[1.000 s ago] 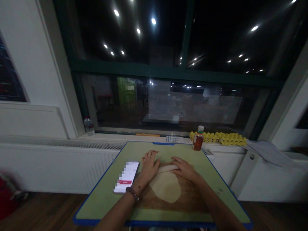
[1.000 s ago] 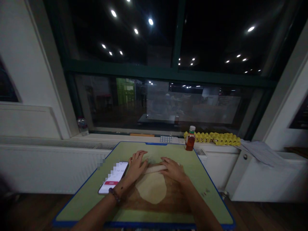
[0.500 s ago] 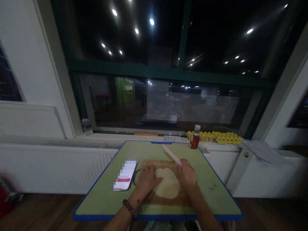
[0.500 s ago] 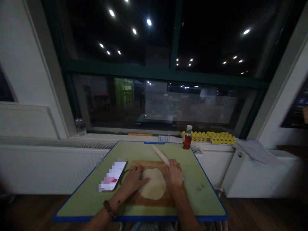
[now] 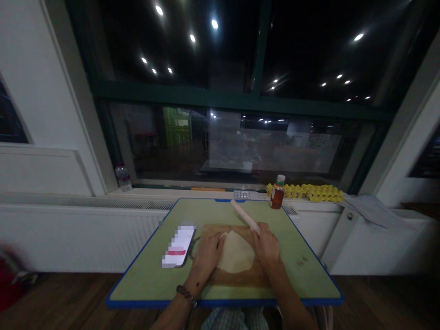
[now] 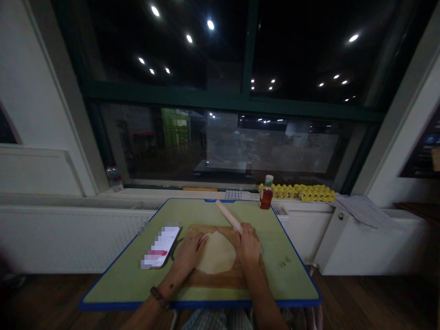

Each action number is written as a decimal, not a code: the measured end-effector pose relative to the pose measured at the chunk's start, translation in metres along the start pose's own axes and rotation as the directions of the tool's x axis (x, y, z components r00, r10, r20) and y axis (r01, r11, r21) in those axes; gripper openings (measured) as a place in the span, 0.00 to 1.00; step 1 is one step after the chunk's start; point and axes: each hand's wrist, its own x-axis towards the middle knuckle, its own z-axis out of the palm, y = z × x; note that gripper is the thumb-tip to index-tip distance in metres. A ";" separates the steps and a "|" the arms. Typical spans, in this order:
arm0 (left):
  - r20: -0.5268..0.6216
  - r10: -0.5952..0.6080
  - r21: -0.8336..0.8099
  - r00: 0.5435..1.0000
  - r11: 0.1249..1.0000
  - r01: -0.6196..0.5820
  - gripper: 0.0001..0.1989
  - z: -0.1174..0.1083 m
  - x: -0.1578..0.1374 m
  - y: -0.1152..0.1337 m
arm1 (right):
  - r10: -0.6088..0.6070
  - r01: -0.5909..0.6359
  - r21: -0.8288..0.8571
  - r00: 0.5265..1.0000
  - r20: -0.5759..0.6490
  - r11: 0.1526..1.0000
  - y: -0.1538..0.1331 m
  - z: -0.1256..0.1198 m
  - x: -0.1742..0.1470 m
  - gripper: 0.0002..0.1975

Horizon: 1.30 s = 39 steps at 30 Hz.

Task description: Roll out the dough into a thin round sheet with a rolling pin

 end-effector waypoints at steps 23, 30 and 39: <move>0.045 0.209 -0.365 0.977 0.914 -0.179 0.18 0.003 0.024 -0.006 | -0.143 0.143 0.023 0.990 0.015 0.990 0.001 0.001 -0.004 0.18; 0.092 0.197 -0.316 0.976 0.935 -0.159 0.18 0.009 0.038 0.002 | -0.167 0.167 0.000 0.984 -0.066 0.986 0.005 0.008 -0.004 0.19; 0.073 0.135 -0.361 0.988 0.927 -0.100 0.15 0.017 0.035 -0.001 | -0.122 0.122 0.046 0.992 -0.017 0.991 0.001 -0.002 -0.004 0.19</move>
